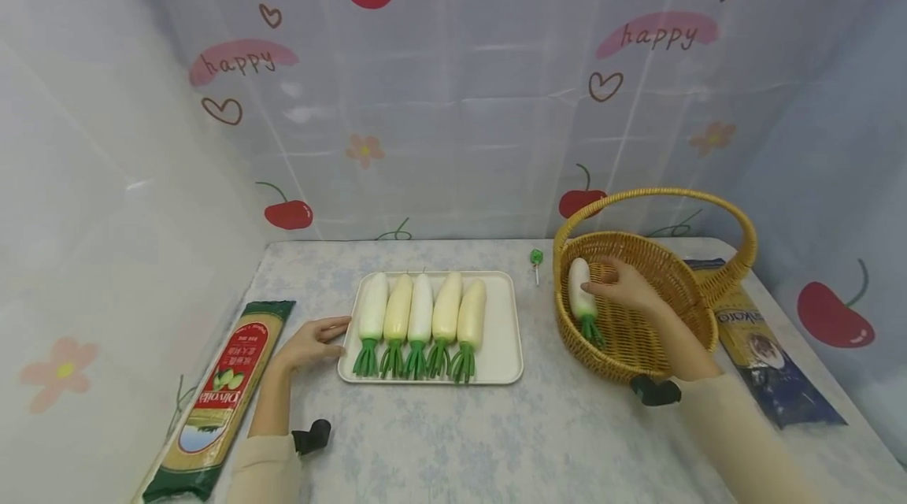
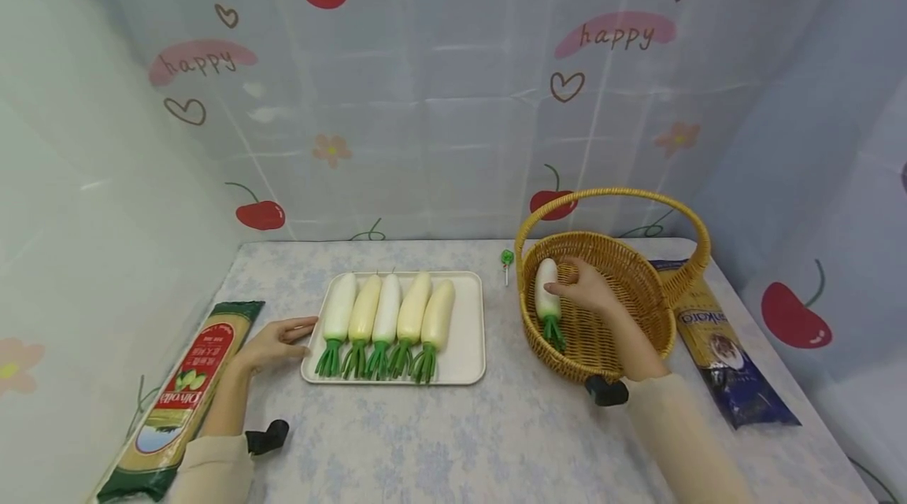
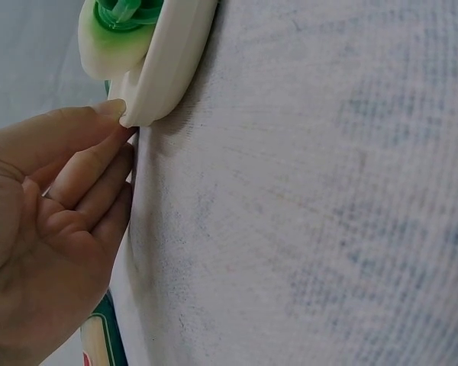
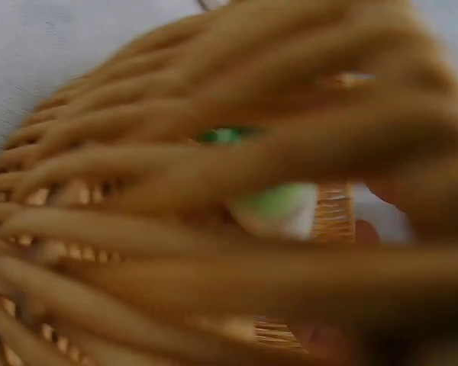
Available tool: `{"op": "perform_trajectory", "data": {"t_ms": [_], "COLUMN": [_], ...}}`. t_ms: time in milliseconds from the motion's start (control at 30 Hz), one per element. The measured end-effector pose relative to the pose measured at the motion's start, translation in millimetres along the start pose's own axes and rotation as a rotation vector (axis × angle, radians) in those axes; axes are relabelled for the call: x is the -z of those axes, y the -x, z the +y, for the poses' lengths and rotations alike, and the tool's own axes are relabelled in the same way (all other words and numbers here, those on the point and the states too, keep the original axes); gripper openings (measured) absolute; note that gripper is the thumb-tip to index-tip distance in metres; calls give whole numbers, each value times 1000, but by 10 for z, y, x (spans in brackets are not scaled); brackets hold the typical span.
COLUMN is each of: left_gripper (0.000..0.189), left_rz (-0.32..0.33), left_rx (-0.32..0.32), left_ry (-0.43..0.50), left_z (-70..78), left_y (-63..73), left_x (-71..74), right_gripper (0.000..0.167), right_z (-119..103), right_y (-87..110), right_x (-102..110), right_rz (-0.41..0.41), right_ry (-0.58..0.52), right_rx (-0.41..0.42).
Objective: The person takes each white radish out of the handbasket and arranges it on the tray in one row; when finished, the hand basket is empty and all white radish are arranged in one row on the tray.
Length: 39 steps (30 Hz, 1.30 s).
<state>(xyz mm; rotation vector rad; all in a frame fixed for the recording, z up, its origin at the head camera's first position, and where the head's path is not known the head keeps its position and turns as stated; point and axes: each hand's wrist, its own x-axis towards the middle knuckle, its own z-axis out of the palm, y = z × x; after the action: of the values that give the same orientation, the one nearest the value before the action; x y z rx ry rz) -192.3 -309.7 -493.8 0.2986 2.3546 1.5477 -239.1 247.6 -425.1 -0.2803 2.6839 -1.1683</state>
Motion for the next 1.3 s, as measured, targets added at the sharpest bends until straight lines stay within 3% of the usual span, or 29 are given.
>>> {"op": "perform_trajectory", "data": {"t_ms": [200,333,500,633,1000,1300], "left_gripper": [65,65,65,65,63,63], "left_rz": [5,8,13,16,34,30], "left_rx": [2,14,19,17,24,20], "left_ry": [6,5,0,-7,-42,-32], "left_z": [8,23,30,28,25,33], "left_y": [7,7,1,3,26,22], "left_x": [1,-9,-10,-8,-23,-27], "right_gripper": [90,86,80,78,80,78], "right_z": [176,173,106,137,163,131], "right_y": [-88,-103,-106,-123,-31,160], "right_x": [-148,-229,-269,-276,-168,-19], "right_rz": [-76,-106,-76,-66,-23,-57], "right_ry": [-72,-106,-78,-117,-325,-678], "right_rx": [97,47,10,2,-112,-160]}}
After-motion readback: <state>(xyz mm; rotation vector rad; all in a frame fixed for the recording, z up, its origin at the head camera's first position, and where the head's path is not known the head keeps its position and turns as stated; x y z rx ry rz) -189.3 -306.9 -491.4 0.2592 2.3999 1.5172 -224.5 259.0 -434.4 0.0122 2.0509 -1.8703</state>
